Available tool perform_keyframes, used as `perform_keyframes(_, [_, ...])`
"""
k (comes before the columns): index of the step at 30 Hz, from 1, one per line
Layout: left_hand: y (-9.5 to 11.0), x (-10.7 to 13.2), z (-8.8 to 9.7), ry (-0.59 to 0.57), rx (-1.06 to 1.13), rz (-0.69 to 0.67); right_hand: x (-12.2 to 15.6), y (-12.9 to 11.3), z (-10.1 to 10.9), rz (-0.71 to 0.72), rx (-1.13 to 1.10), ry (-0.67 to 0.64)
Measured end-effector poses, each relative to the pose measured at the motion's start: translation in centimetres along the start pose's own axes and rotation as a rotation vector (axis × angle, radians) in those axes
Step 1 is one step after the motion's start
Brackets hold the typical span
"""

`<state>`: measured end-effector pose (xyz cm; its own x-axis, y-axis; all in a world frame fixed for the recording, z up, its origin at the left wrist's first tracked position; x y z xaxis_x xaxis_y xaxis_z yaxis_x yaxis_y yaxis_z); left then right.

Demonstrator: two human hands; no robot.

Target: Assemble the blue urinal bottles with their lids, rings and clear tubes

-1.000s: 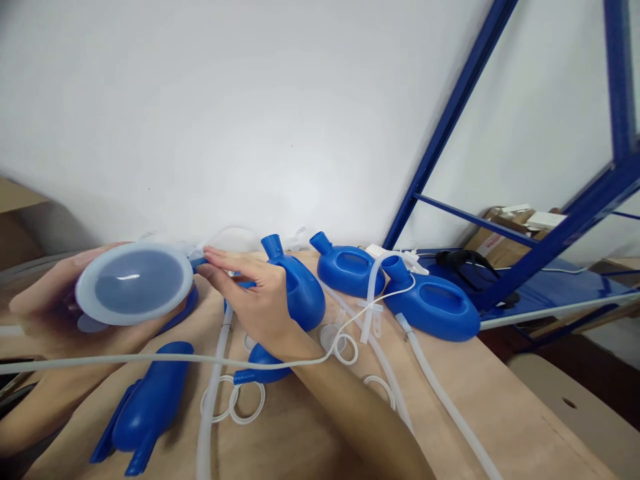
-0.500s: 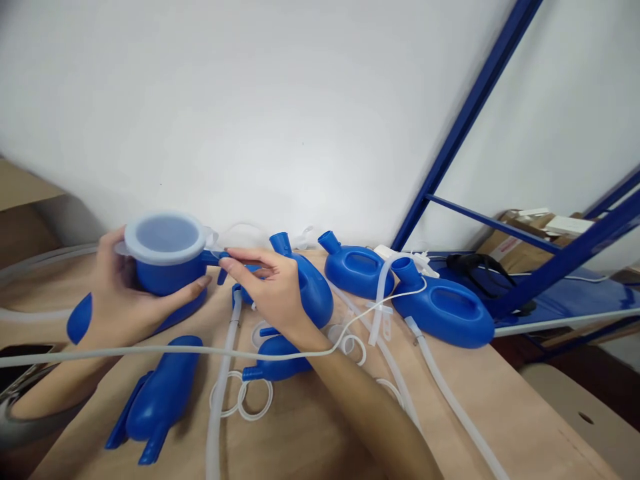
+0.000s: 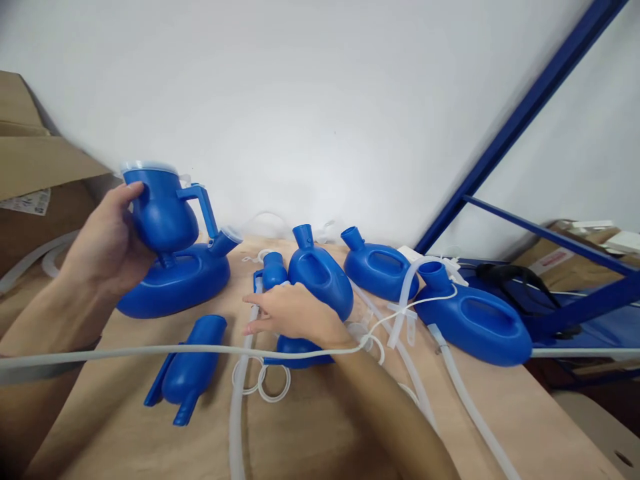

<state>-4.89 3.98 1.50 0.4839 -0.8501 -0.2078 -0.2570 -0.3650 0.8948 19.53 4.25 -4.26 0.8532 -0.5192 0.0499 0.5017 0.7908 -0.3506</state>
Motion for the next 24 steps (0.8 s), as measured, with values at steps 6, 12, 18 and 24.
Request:
perform_keyframes(6, [1.7, 0.1, 0.6, 0.092, -0.079, 0.090, -2.4, 0.3, -4.8, -0.098, 0.179, -0.011])
perform_keyframes(12, [0.6, -0.6, 1.6, -0.002, -0.133, 0.074, -2.6, 0.9, -3.9, -0.230, 0.009, 0.053])
perform_keyframes(18, [0.1, -0.5, 0.7, -0.019, -0.139, 0.108, -1.5, 1.9, -0.9, -0.021, -0.479, 0.349])
perform_keyframes(24, [0.5, 0.0, -0.1, 0.011, -0.047, 0.042, 0.2, 2.4, 2.1, 0.018, -0.746, 0.380])
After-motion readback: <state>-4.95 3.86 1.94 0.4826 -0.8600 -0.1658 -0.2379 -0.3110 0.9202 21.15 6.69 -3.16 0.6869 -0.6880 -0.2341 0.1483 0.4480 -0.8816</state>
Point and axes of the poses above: each hand's wrist, its own x-axis away from the middle knuckle, its own z-axis out of the back of the hand, y = z × x, the point moved 2 cm from there along -x, towards the middle knuckle, and after that the axes turned 6 degrees about z, right-handed, at the moved point
